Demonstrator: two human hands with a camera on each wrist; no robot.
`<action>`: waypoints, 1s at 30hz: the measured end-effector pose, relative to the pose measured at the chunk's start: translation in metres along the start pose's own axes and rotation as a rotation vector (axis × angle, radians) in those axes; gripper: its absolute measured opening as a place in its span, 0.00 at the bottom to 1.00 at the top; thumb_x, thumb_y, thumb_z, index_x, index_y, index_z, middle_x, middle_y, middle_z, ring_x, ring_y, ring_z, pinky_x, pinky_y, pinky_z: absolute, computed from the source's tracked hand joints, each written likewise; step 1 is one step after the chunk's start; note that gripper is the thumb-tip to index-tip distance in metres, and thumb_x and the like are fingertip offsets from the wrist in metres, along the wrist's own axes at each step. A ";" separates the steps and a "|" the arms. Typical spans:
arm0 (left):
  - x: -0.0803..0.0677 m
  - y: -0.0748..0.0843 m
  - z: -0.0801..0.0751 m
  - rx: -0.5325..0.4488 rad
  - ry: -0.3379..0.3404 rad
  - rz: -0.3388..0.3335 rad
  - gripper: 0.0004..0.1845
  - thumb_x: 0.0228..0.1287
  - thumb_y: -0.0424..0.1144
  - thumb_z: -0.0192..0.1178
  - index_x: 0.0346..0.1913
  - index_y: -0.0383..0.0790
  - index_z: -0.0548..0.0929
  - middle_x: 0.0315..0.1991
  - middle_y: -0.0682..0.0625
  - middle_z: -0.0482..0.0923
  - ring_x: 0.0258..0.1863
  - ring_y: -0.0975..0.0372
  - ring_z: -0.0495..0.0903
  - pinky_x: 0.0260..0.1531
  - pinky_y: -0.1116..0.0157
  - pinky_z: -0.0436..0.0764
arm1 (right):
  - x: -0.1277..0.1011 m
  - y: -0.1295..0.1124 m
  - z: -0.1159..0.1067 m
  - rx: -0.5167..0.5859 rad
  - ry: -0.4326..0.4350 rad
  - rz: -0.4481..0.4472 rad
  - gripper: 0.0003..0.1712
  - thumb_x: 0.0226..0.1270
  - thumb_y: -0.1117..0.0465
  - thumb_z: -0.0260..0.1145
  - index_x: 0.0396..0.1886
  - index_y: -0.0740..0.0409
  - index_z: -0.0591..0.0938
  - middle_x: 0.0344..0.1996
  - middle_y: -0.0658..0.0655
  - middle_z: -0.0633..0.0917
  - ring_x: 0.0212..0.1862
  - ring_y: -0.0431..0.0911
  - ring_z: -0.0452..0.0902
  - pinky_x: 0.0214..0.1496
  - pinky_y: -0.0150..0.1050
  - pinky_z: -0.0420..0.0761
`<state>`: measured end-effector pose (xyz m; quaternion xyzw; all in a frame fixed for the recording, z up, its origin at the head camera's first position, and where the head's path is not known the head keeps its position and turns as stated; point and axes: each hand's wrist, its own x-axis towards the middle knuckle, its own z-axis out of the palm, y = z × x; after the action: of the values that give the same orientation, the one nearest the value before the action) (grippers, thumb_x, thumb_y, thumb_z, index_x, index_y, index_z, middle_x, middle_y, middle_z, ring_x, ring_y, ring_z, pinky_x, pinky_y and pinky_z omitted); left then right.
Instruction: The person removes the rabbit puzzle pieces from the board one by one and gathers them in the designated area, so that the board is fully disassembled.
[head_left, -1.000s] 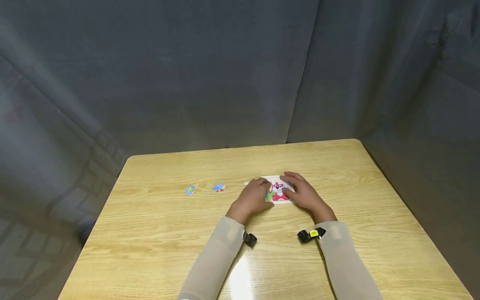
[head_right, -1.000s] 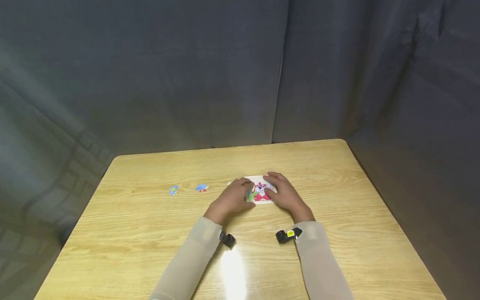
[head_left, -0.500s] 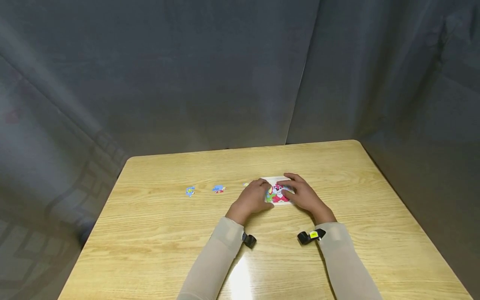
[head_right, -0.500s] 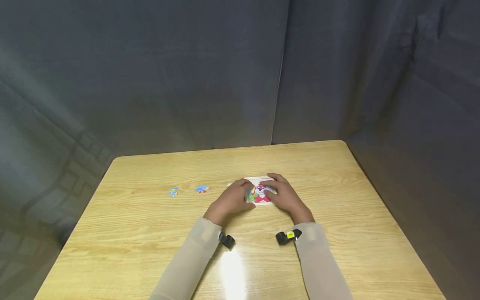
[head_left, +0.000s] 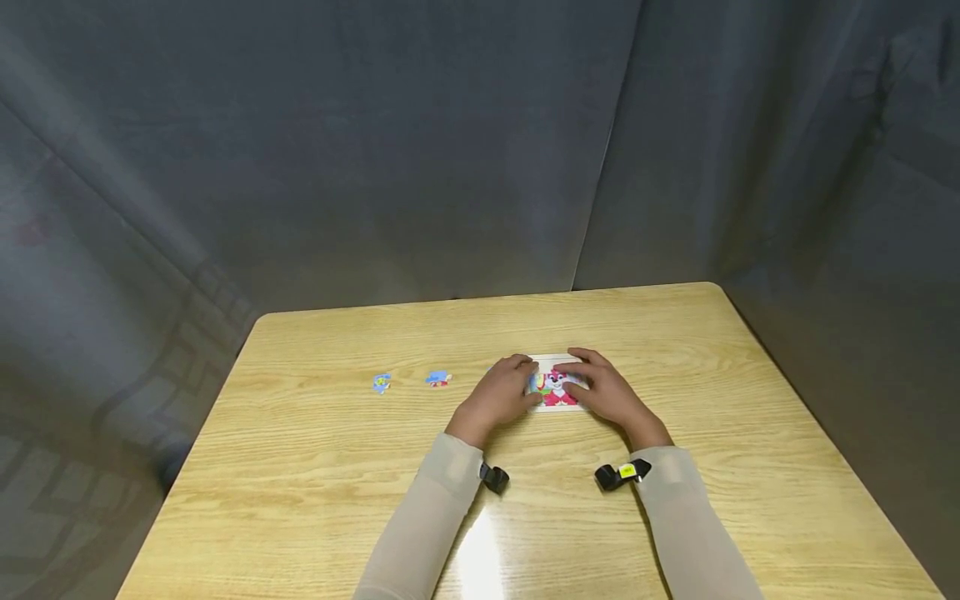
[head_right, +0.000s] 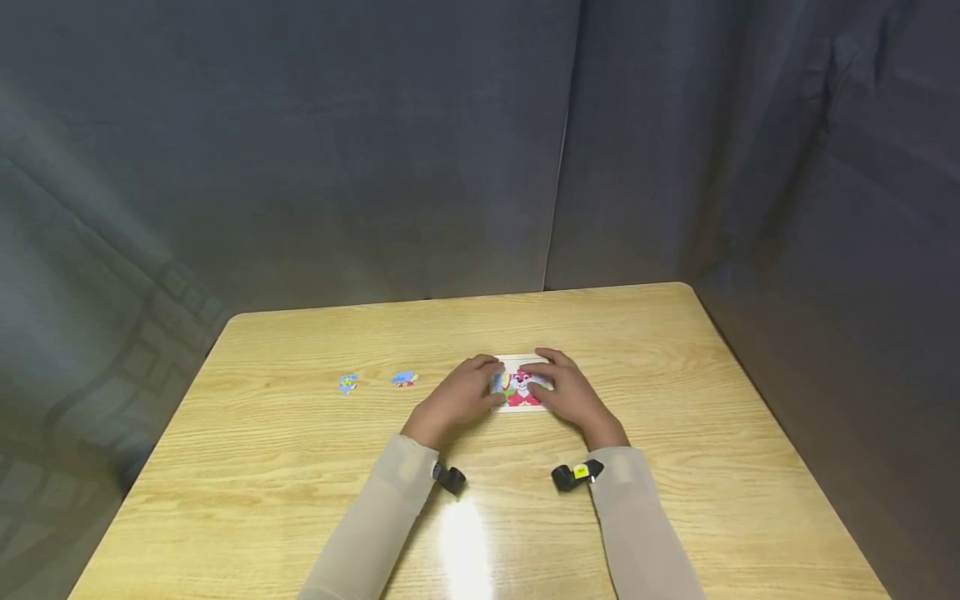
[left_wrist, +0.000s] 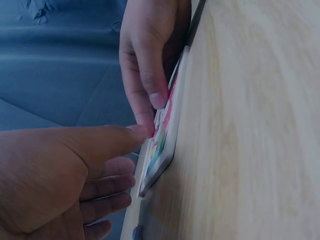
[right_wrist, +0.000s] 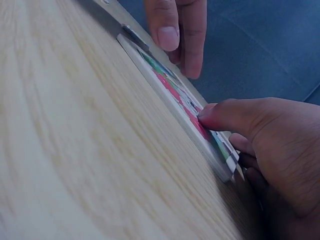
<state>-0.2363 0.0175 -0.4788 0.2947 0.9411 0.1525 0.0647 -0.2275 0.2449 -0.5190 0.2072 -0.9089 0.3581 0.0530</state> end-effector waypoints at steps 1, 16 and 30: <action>-0.001 0.000 -0.001 0.009 0.001 -0.004 0.32 0.68 0.52 0.60 0.70 0.39 0.70 0.68 0.48 0.67 0.68 0.56 0.64 0.70 0.60 0.58 | 0.000 0.000 0.000 -0.002 -0.001 -0.004 0.19 0.68 0.60 0.66 0.58 0.56 0.82 0.68 0.66 0.66 0.67 0.65 0.61 0.62 0.64 0.67; 0.001 -0.001 0.002 0.034 -0.027 -0.027 0.28 0.68 0.48 0.61 0.67 0.41 0.74 0.68 0.48 0.66 0.68 0.57 0.64 0.70 0.61 0.58 | -0.001 -0.002 -0.002 0.013 -0.021 0.015 0.22 0.69 0.59 0.65 0.61 0.59 0.79 0.69 0.65 0.65 0.68 0.63 0.61 0.61 0.63 0.69; 0.003 -0.003 0.005 -0.049 -0.009 -0.040 0.28 0.67 0.46 0.63 0.65 0.37 0.73 0.67 0.47 0.66 0.65 0.57 0.68 0.63 0.64 0.70 | 0.000 -0.001 -0.002 0.001 -0.016 0.031 0.19 0.70 0.58 0.65 0.59 0.56 0.81 0.69 0.65 0.66 0.68 0.64 0.60 0.63 0.63 0.66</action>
<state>-0.2392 0.0183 -0.4850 0.2746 0.9425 0.1729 0.0795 -0.2272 0.2453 -0.5168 0.1961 -0.9121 0.3578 0.0401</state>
